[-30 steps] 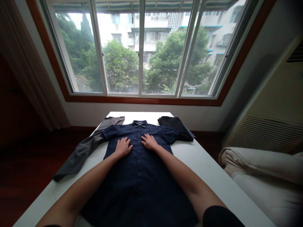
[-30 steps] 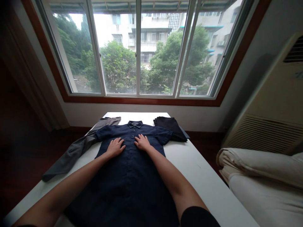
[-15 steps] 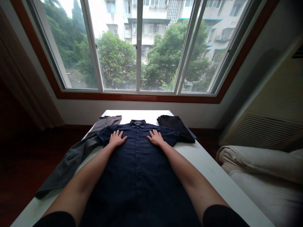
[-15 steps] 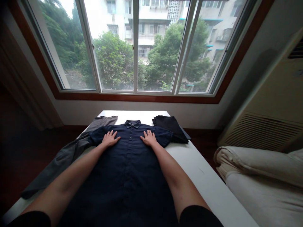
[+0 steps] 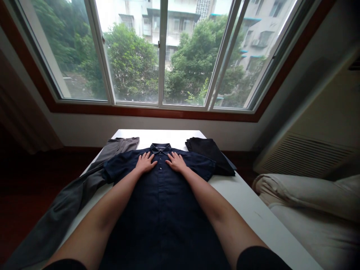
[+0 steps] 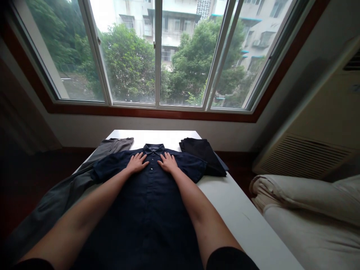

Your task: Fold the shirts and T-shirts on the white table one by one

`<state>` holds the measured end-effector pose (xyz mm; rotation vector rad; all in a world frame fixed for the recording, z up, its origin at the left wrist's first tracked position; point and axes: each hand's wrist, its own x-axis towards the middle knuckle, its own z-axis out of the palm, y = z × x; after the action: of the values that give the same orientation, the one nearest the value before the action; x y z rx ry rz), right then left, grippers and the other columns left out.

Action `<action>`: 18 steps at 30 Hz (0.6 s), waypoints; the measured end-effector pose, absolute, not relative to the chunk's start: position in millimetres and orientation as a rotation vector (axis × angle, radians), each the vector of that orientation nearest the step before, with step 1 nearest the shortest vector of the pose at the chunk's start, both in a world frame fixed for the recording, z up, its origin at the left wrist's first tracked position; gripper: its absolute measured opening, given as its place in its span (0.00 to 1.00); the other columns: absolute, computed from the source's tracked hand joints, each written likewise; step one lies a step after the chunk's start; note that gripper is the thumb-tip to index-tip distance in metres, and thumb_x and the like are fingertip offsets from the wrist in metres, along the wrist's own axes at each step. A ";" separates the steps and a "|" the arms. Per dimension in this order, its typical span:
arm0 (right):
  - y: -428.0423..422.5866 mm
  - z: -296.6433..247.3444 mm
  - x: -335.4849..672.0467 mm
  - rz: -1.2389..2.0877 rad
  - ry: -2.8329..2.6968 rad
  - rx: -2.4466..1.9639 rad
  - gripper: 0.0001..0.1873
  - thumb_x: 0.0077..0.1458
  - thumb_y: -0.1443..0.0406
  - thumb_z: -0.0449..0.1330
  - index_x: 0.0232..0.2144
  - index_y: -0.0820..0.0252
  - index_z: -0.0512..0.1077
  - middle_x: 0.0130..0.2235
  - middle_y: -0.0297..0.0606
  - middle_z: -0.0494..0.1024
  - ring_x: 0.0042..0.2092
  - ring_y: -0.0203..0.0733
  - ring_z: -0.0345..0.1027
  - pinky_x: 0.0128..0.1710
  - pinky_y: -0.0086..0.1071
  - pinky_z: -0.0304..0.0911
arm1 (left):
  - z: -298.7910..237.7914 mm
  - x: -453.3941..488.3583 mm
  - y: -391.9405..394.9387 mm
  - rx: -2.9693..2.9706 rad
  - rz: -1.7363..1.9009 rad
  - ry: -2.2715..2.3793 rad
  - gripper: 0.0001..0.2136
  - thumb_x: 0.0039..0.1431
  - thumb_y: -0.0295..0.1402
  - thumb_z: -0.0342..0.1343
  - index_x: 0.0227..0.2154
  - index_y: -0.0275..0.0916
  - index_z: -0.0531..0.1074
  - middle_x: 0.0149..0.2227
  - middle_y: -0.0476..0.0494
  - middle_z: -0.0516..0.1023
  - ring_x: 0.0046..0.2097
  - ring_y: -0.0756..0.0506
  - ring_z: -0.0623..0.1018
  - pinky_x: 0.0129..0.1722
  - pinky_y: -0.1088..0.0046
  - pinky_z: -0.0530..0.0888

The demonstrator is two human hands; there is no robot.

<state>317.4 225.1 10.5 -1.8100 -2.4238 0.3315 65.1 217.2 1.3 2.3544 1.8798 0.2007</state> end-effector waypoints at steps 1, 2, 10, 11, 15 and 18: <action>229.1 9.5 323.0 0.326 -2.408 -1.828 0.40 0.70 0.41 0.41 0.75 0.50 0.48 0.77 0.42 0.41 0.77 0.50 0.31 0.73 0.48 0.28 | 1.3 59.0 223.1 2.315 0.203 1.931 0.36 0.69 0.59 0.38 0.73 0.47 0.55 0.76 0.40 0.48 0.76 0.33 0.47 0.71 0.46 0.46; 232.7 8.8 329.5 0.319 -2.389 -1.850 0.39 0.71 0.41 0.41 0.75 0.50 0.49 0.77 0.42 0.42 0.77 0.50 0.31 0.73 0.48 0.29 | 1.3 52.1 228.3 2.280 0.201 1.977 0.37 0.69 0.59 0.37 0.74 0.46 0.54 0.76 0.40 0.47 0.76 0.33 0.47 0.71 0.47 0.46; 222.1 24.3 385.2 0.118 -2.324 -1.862 0.32 0.71 0.50 0.50 0.69 0.57 0.63 0.73 0.47 0.56 0.73 0.52 0.44 0.72 0.46 0.35 | 2.4 9.5 223.0 2.288 0.140 2.074 0.36 0.71 0.56 0.38 0.73 0.40 0.54 0.76 0.35 0.50 0.75 0.34 0.51 0.71 0.52 0.49; 215.1 29.2 394.2 0.048 -2.303 -1.831 0.30 0.70 0.52 0.51 0.68 0.57 0.65 0.72 0.48 0.59 0.72 0.53 0.46 0.72 0.45 0.35 | 3.4 9.9 216.6 2.315 0.157 2.059 0.35 0.71 0.55 0.39 0.73 0.40 0.54 0.76 0.35 0.50 0.75 0.34 0.51 0.71 0.52 0.49; 184.1 51.3 441.3 -0.151 -2.061 -1.899 0.26 0.69 0.56 0.52 0.63 0.58 0.69 0.64 0.51 0.69 0.66 0.56 0.56 0.68 0.47 0.45 | 10.2 35.5 186.3 2.479 0.258 1.909 0.32 0.72 0.53 0.43 0.72 0.42 0.56 0.75 0.38 0.52 0.75 0.35 0.51 0.72 0.51 0.50; 162.3 63.2 478.3 -0.179 -1.844 -2.110 0.28 0.67 0.54 0.55 0.64 0.60 0.68 0.59 0.56 0.71 0.61 0.61 0.61 0.61 0.49 0.55 | 17.4 79.5 162.5 2.601 0.301 1.703 0.31 0.71 0.52 0.46 0.71 0.44 0.60 0.75 0.40 0.53 0.75 0.35 0.52 0.72 0.52 0.50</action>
<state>478.3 162.3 63.2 -2.1104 -1.8441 -0.1791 79.5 162.5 17.4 2.6009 1.7030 0.3009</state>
